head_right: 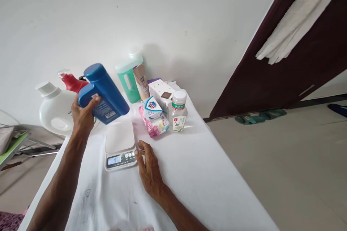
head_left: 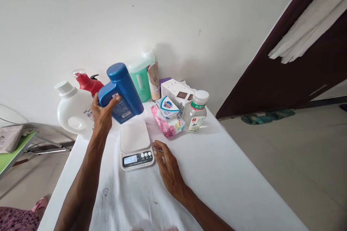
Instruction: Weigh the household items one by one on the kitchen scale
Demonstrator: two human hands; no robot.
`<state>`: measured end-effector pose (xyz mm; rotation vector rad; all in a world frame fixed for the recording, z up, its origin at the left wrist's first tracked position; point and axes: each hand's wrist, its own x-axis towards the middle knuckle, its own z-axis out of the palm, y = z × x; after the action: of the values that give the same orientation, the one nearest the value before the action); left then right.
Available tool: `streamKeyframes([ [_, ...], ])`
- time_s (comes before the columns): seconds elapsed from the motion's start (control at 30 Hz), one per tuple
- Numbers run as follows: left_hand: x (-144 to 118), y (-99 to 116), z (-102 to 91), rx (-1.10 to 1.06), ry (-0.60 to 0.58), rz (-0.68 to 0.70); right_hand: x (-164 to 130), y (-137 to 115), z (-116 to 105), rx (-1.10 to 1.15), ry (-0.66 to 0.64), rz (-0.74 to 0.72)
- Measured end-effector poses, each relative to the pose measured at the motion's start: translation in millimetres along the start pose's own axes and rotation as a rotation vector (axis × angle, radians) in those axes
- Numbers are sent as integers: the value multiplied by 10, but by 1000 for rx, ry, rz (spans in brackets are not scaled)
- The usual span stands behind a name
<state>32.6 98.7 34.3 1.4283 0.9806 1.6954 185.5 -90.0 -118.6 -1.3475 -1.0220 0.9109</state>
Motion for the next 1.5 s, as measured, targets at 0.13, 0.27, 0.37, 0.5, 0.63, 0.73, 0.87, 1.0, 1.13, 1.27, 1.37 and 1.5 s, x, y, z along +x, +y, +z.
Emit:
streamKeyframes([
  [0.13, 311, -218, 238, 0, -96, 10, 2, -16, -23, -32, -36, 25],
  [0.27, 391, -529, 427, 19, -114, -27, 2, -4, -33, -49, -47, 18],
  [0.37, 393, -717, 529, 16, -133, -65, 2, 15, -32, -48, -49, 10],
  [0.5, 398, -867, 622, 20, -166, -94, 10, 37, -31, -39, -38, 3],
  [0.63, 359, -945, 672, 0, -178, -126, 14, 36, -43, -41, -50, -9],
  [0.73, 299, -990, 699, -17, -184, -152, 8, 45, -55, -60, -58, 4],
  [0.87, 257, -1056, 748, -30, -225, -179, 11, 90, -59, -97, -46, 35],
  [1.0, 282, -1120, 750, 26, -285, -202, 22, 128, -61, -112, -53, 55],
  [1.13, 246, -1037, 563, 251, -351, -55, 27, 147, -77, -134, -56, 70],
  [1.27, 63, -594, 77, 544, -245, 432, 35, 164, -86, -151, -57, 44],
  [1.37, -55, -162, -452, 713, 59, 721, 43, 165, -84, -158, -57, 26],
  [1.5, -42, 54, -1163, 863, 505, 653, 44, 143, -71, -143, -56, -3],
])
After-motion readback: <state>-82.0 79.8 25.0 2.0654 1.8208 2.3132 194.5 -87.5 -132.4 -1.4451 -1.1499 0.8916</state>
